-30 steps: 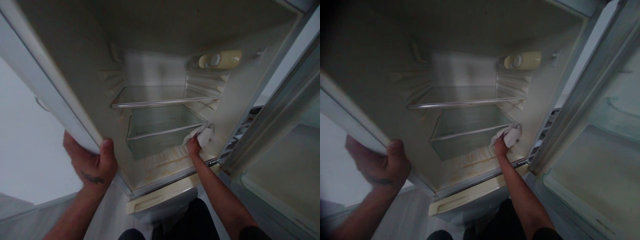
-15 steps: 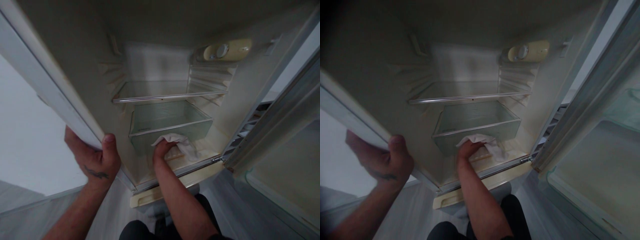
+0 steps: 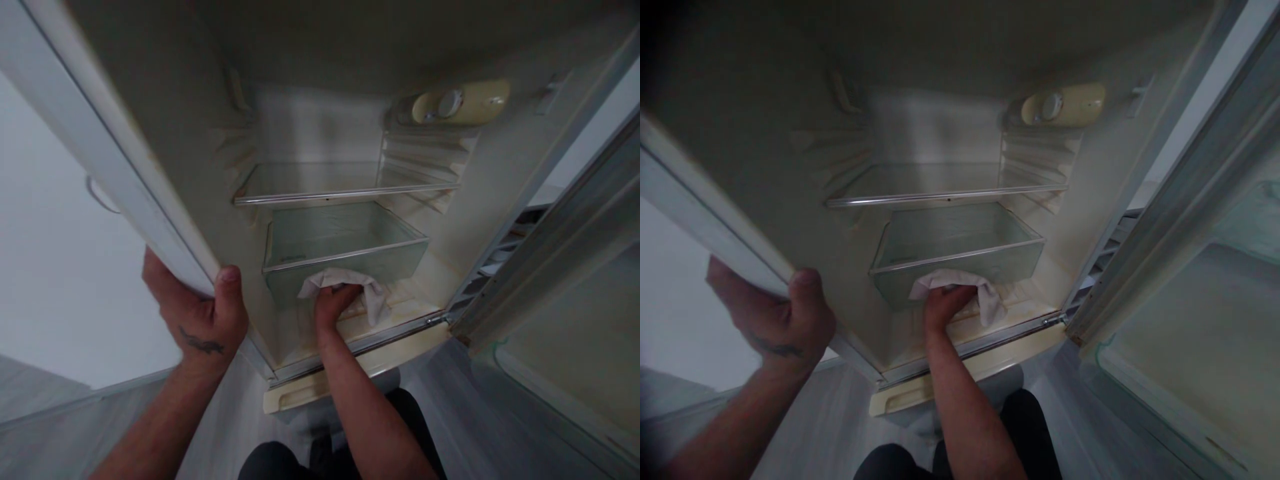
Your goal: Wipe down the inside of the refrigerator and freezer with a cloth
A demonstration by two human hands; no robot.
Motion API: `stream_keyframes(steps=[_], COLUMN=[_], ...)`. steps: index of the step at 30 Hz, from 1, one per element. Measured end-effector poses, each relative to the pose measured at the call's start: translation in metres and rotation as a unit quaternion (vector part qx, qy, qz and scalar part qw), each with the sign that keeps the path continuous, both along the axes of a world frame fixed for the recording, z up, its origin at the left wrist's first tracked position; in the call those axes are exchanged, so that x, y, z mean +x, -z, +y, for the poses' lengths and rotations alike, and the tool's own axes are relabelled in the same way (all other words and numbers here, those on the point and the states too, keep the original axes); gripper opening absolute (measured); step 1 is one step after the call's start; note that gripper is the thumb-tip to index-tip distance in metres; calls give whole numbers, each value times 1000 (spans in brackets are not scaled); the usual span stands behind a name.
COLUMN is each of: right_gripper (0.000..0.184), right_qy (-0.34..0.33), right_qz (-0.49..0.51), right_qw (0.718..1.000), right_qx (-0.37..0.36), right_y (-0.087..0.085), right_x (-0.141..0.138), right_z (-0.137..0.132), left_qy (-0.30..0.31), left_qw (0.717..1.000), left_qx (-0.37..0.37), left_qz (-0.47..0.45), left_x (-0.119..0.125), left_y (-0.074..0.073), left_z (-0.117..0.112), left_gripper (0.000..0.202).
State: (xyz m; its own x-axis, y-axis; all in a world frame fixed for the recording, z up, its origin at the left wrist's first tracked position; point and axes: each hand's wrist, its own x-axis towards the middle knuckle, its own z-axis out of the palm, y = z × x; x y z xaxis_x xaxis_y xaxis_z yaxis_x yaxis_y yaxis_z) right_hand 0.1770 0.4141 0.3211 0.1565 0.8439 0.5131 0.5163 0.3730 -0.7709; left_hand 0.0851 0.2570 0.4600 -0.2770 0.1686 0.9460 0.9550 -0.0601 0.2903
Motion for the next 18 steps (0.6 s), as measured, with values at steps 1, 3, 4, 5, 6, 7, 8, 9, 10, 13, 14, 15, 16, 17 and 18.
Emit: stream_keyframes(steps=[1,3,4,5,6,7,8,9,10,13,14,15,16,17,18], right_gripper=[73,77,78,78,78,78,79,81,83,86,85,82,78,73,68], right_qy=[48,106,126,139,148,154,153,142,123,36,-1,-40,-76,-104,-127], right_qz=[57,136,173,197,214,225,230,230,225,191,175,156,141,134,134], right_qw=[997,983,974,966,961,957,956,959,964,980,984,986,987,985,982], right_qx=[-21,-57,-75,-90,-99,-101,-95,-84,-69,-41,-40,-37,-33,-31,-32], right_y=[-7,-26,-36,-46,-55,-61,-65,-65,-62,-40,-31,-23,-17,-12,-10], right_x=[13,41,55,66,74,76,74,66,53,-1,-19,-35,-47,-55,-59], right_z=[11,37,51,64,75,82,84,80,71,18,-4,-26,-46,-62,-75], left_qy=[0,0,0,1,2,3,3,4,6,12,13,13,10,6,2], left_qw=[1000,1000,1000,1000,1000,1000,1000,1000,1000,1000,1000,1000,1000,1000,1000], left_qx=[-1,5,8,12,15,19,22,24,26,22,19,18,17,15,11], left_qz=[3,3,0,-3,-6,-5,-2,-1,0,-12,-15,-13,-8,-2,5], left_x=[0,0,0,0,0,0,0,0,0,1,1,1,0,-1,-2], left_y=[0,0,-1,-1,0,0,0,0,0,-1,-1,-1,-1,-1,0], left_z=[0,0,0,1,1,2,3,4,4,4,4,3,3,2,1], left_gripper=[84,85,84,84,84,84,85,86,87,86,85,85,84,84,85])
